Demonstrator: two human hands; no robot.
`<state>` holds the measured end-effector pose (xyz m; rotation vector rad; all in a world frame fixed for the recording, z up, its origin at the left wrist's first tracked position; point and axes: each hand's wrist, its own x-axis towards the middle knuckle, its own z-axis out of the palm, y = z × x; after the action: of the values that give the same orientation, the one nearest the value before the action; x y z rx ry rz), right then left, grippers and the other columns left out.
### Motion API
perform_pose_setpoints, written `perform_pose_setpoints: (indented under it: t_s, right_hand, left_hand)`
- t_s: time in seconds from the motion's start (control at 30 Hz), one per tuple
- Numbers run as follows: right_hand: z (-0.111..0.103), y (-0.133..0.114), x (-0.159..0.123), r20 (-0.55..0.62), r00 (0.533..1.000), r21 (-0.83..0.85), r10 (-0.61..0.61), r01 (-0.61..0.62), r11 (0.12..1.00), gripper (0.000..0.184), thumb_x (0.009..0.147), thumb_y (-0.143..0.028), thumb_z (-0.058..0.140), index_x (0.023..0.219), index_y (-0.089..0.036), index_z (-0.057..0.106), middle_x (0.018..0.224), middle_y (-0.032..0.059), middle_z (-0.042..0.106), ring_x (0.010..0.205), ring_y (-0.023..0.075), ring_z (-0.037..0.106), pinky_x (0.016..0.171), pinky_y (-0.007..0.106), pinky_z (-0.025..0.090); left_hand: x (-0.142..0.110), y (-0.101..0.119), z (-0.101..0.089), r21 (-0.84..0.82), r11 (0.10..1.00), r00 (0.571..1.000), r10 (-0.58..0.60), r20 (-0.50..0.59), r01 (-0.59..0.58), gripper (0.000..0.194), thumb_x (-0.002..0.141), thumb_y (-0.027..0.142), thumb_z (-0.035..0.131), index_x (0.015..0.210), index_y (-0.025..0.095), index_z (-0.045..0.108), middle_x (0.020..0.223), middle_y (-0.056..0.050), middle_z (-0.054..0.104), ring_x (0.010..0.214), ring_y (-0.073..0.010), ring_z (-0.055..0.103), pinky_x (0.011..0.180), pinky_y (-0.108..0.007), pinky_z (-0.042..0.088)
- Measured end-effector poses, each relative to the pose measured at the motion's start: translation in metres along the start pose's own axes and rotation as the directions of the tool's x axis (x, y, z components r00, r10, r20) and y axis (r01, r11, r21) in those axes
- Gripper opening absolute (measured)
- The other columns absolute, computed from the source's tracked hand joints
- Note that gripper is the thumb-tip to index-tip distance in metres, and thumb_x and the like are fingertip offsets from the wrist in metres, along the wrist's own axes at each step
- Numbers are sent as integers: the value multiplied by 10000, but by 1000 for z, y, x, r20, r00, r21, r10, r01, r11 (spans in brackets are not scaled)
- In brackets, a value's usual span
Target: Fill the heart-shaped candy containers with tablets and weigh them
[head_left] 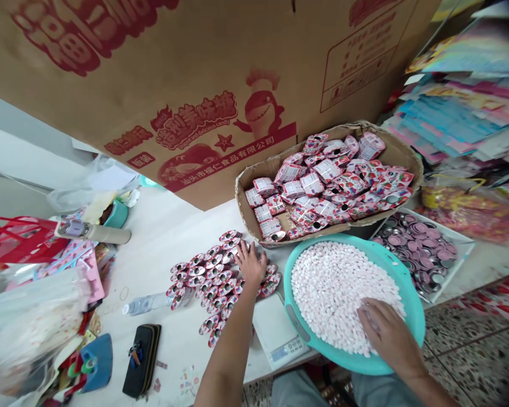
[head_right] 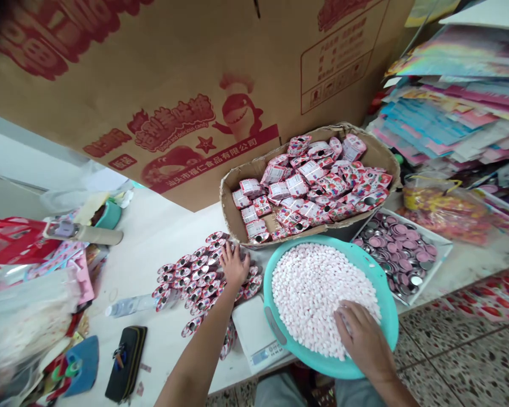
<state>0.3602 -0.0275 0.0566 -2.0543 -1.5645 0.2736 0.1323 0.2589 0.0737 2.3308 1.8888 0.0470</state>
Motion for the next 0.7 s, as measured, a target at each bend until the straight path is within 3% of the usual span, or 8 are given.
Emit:
perform_pose_setpoints:
  t_s: [0.27, 0.33, 0.4, 0.47, 0.53, 0.6, 0.67, 0.7]
  right_hand:
    - [1, 4, -4, 11, 1000, -19, -12, 12, 1000, 197, 843, -340, 500, 924, -181, 586, 959, 101, 633, 948, 228, 570, 878, 384, 441]
    - [1, 5, -5, 13, 1000, -25, -22, 22, 999, 209, 845, -343, 494, 937, -177, 581, 963, 106, 629, 948, 234, 568, 876, 392, 441]
    - [1, 6, -5, 20, 999, -29, -36, 36, 999, 218, 841, -345, 496, 941, -169, 579, 964, 109, 626, 944, 237, 567, 875, 398, 441]
    - [2, 8, -6, 25, 998, -31, -49, 50, 998, 217, 835, -342, 501, 932, -166, 581, 957, 110, 626, 940, 238, 568, 876, 400, 441]
    - [2, 11, -7, 36, 998, -28, -59, 60, 998, 214, 829, -341, 503, 922, -169, 587, 950, 110, 628, 936, 239, 572, 876, 400, 441]
    - [2, 14, -8, 55, 996, -23, -66, 67, 997, 217, 823, -342, 499, 920, -174, 596, 945, 108, 632, 931, 240, 577, 877, 402, 440]
    - [2, 16, -10, 78, 994, -22, -74, 76, 997, 220, 817, -337, 495, 921, -178, 606, 941, 107, 637, 929, 242, 580, 878, 404, 437]
    - [2, 17, -10, 84, 993, -25, -77, 80, 997, 219, 815, -332, 491, 918, -180, 611, 937, 106, 640, 929, 244, 582, 877, 404, 437]
  left_hand:
    - [-6, 3, 0, -62, 998, 1000, -11, 7, 11, 534, 861, 452, 395, 1356, 251, 396, 1516, -74, 206, 1402, -288, 122, 1116, -500, 144]
    - [-11, -7, -8, -112, 993, 998, -52, -41, 47, 543, 871, 458, 381, 1370, 242, 362, 1508, -87, 222, 1401, -278, 131, 1115, -490, 157]
    - [-19, -33, -20, -181, 975, 976, -153, -152, 125, 537, 884, 438, 367, 1366, 201, 351, 1483, -119, 269, 1396, -264, 152, 1116, -472, 165]
    - [-32, -73, -34, -290, 922, 892, -341, -296, 256, 527, 889, 412, 367, 1347, 150, 353, 1448, -161, 315, 1383, -258, 189, 1121, -452, 165]
    - [-46, -119, -47, -444, 777, 722, -606, -334, 446, 505, 885, 394, 379, 1323, 142, 366, 1428, -170, 338, 1367, -264, 226, 1125, -449, 156]
    - [-55, -159, -54, -616, 496, 526, -837, -151, 612, 431, 885, 386, 374, 1248, 162, 436, 1392, -159, 387, 1356, -285, 246, 1120, -466, 163]
    - [-58, -185, -53, -673, 325, 450, -893, 12, 664, 382, 894, 399, 340, 1139, 160, 509, 1262, -153, 513, 1290, -309, 360, 1079, -483, 259]
    - [-57, -192, -49, -690, 279, 449, -891, 74, 668, 375, 895, 412, 331, 1088, 162, 534, 1181, -140, 565, 1239, -308, 425, 1045, -471, 322]
